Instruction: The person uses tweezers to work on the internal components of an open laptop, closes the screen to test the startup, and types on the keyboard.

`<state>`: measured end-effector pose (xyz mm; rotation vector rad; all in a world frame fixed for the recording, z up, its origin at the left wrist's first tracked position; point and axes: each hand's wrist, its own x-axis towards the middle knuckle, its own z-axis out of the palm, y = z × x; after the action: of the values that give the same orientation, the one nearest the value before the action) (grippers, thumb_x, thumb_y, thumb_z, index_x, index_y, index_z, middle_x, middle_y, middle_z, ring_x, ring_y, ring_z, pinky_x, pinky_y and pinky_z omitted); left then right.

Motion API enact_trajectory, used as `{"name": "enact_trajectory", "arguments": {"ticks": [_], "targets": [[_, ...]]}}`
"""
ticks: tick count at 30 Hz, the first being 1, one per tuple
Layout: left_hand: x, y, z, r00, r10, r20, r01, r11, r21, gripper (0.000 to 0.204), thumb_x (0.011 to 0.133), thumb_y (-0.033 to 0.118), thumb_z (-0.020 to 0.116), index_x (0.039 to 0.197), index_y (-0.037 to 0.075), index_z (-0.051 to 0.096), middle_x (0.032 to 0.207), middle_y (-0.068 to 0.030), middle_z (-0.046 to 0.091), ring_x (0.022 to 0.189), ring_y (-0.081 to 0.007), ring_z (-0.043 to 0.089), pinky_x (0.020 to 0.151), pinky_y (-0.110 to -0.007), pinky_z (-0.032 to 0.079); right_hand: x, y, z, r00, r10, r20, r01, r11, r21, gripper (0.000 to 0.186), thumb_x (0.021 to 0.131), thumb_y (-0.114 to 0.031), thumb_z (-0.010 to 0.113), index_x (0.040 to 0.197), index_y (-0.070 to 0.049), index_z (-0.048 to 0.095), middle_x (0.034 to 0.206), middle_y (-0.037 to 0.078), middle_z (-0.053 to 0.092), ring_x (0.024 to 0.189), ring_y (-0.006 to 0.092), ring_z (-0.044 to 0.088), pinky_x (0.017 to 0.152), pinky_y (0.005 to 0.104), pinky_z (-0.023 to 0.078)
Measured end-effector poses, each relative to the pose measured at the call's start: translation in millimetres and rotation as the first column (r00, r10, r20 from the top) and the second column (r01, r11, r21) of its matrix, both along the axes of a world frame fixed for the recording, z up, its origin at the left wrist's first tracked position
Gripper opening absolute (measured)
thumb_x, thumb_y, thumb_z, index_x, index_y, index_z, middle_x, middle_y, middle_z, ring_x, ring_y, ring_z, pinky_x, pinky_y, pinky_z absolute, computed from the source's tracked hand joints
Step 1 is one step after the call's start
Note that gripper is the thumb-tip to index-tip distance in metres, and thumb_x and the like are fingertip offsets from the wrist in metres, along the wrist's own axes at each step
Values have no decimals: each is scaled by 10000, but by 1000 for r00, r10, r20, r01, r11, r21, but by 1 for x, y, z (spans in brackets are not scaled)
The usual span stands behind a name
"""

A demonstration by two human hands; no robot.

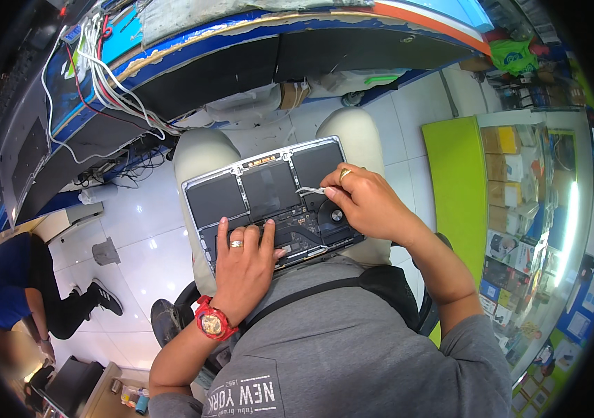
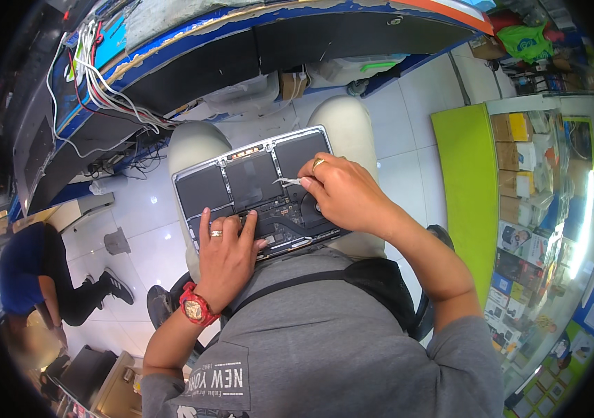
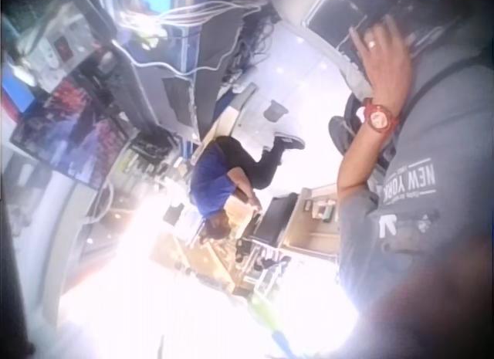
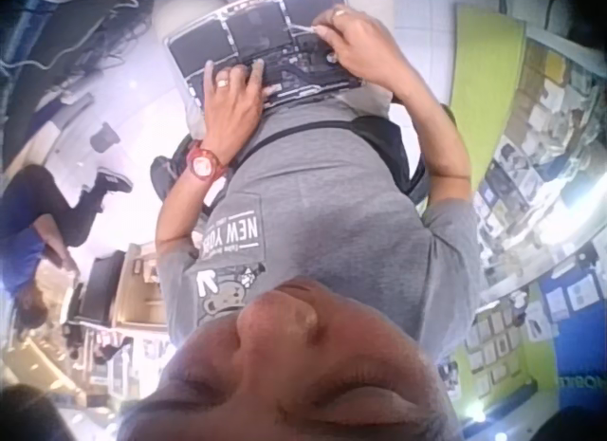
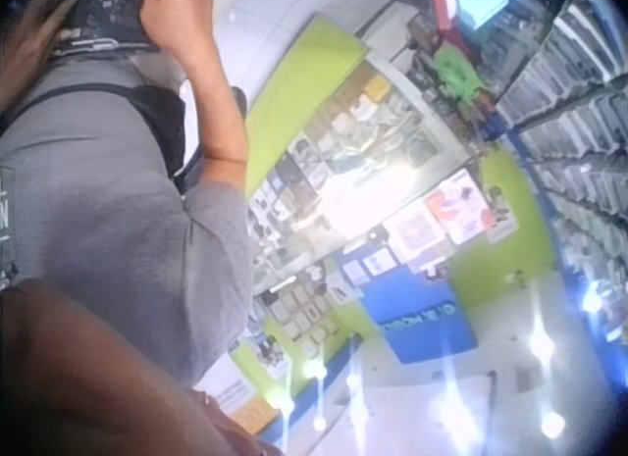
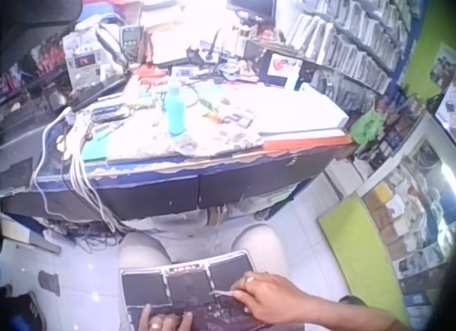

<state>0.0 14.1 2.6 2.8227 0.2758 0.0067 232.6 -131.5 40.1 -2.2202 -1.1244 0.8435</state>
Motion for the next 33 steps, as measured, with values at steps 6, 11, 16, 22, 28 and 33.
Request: {"name": "enact_trajectory", "arguments": {"ticks": [6, 11, 16, 22, 28, 33], "targets": [[6, 2, 1, 1000, -1, -24, 1, 1000, -20, 514, 935, 296, 739, 1363, 25, 653, 1103, -128, 604, 1095, -313, 585, 1200, -589, 325, 1, -8, 3, 998, -56, -40, 58, 997, 48, 195, 1034, -131, 615, 1117, 11, 720, 1020, 149, 699, 936, 331, 697, 845, 421, 537], [3, -1, 2, 1000, -8, -17, 7, 996, -87, 514, 942, 298, 734, 1352, 1, 648, 1128, -134, 613, 1111, -315, 589, 1198, -585, 322, 16, 11, 26, 993, -113, 19, 104, 961, 257, 198, 1022, -106, 611, 1158, 9, 697, 1050, 180, 696, 964, 386, 690, 862, 454, 534], [19, 27, 1, 984, 75, 159, -52, 988, -142, 444, 929, 181, 748, 1323, 2, 653, 1148, -144, 614, 1133, -345, 592, 1201, -600, 324, 75, 80, 58, 875, -218, 431, -110, 779, 618, 112, 952, -45, 641, 1053, -8, 672, 983, 188, 695, 921, 418, 686, 797, 487, 541], [71, 82, -18, 951, 158, 265, -172, 985, 32, 334, 983, 216, 689, 1236, -2, 699, 1217, -180, 661, 1158, -373, 613, 1133, -555, 405, 177, 173, 63, 546, -413, 729, -109, 828, 550, 176, 911, -163, 719, 1038, -45, 749, 1001, 156, 745, 949, 391, 697, 850, 508, 555], [104, 113, -27, 997, -38, -69, 31, 994, -102, 316, 1048, 280, 600, 971, 6, 739, 963, -209, 734, 979, -399, 679, 936, -521, 479, 141, 170, 59, 483, -477, 735, -291, 704, 648, 181, 900, -184, 744, 1022, -50, 743, 1096, 154, 736, 1032, 393, 684, 873, 491, 551], [118, 100, -25, 983, 55, -177, -110, 943, -315, 348, 1072, 301, 563, 959, 9, 714, 936, -222, 731, 892, -433, 686, 820, -525, 515, 77, 54, 7, 777, -223, 589, -123, 864, 489, 190, 938, -178, 718, 1060, -33, 736, 1032, 146, 662, 997, 383, 648, 855, 475, 545]]}}
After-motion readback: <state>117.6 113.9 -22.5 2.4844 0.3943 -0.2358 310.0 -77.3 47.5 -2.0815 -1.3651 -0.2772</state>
